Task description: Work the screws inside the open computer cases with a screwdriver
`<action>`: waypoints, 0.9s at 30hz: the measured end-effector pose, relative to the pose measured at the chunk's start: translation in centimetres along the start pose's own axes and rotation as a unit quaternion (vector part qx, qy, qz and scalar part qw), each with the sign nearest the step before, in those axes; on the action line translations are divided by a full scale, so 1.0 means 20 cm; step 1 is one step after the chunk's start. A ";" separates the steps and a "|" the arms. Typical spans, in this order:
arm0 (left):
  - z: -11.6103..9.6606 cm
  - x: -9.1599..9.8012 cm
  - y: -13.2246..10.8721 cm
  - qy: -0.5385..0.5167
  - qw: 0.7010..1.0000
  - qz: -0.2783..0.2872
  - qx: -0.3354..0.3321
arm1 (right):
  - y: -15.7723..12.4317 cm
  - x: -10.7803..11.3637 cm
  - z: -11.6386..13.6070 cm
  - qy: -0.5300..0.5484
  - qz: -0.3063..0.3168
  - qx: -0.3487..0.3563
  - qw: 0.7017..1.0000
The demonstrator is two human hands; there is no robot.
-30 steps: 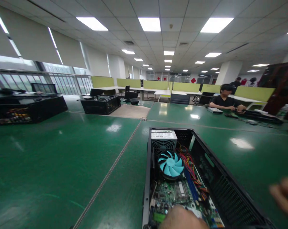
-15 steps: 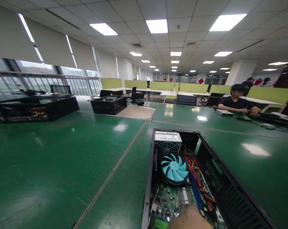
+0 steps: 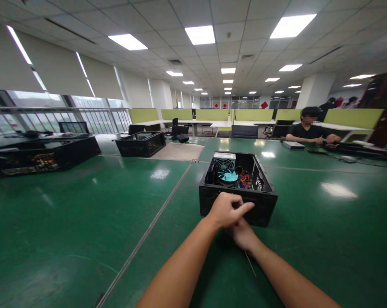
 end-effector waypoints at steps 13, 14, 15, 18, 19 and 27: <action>0.38 -0.29 -0.07 -0.126 0.990 -0.017 0.069 | -0.02 -0.02 -0.14 0.032 0.011 -0.026 0.999; 0.38 -0.29 -0.07 -0.124 0.990 -0.017 0.068 | -0.02 -0.02 -0.14 0.032 0.011 -0.025 0.999; 0.38 -0.29 -0.07 -0.122 0.990 -0.016 0.067 | -0.02 -0.02 -0.15 0.031 0.011 -0.025 0.999; 0.37 -0.29 -0.07 -0.113 0.991 -0.016 0.065 | -0.02 -0.02 -0.16 0.029 0.010 -0.026 0.999; 0.37 -0.29 -0.07 -0.110 0.992 -0.016 0.064 | -0.01 -0.02 -0.16 0.027 0.011 -0.028 0.999; 0.33 -0.27 -0.07 -0.064 0.996 -0.019 0.055 | -0.03 -0.03 -0.16 0.028 0.040 -0.061 0.997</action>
Point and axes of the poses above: each hand's wrist, its own y-axis towards the middle knuckle, its own x-axis out of the back of the hand, z = x × y, the point moved 8 cm from there along y, towards the middle knuckle, and after that the axes turned 14 degrees about z, right-handed, at the moved point
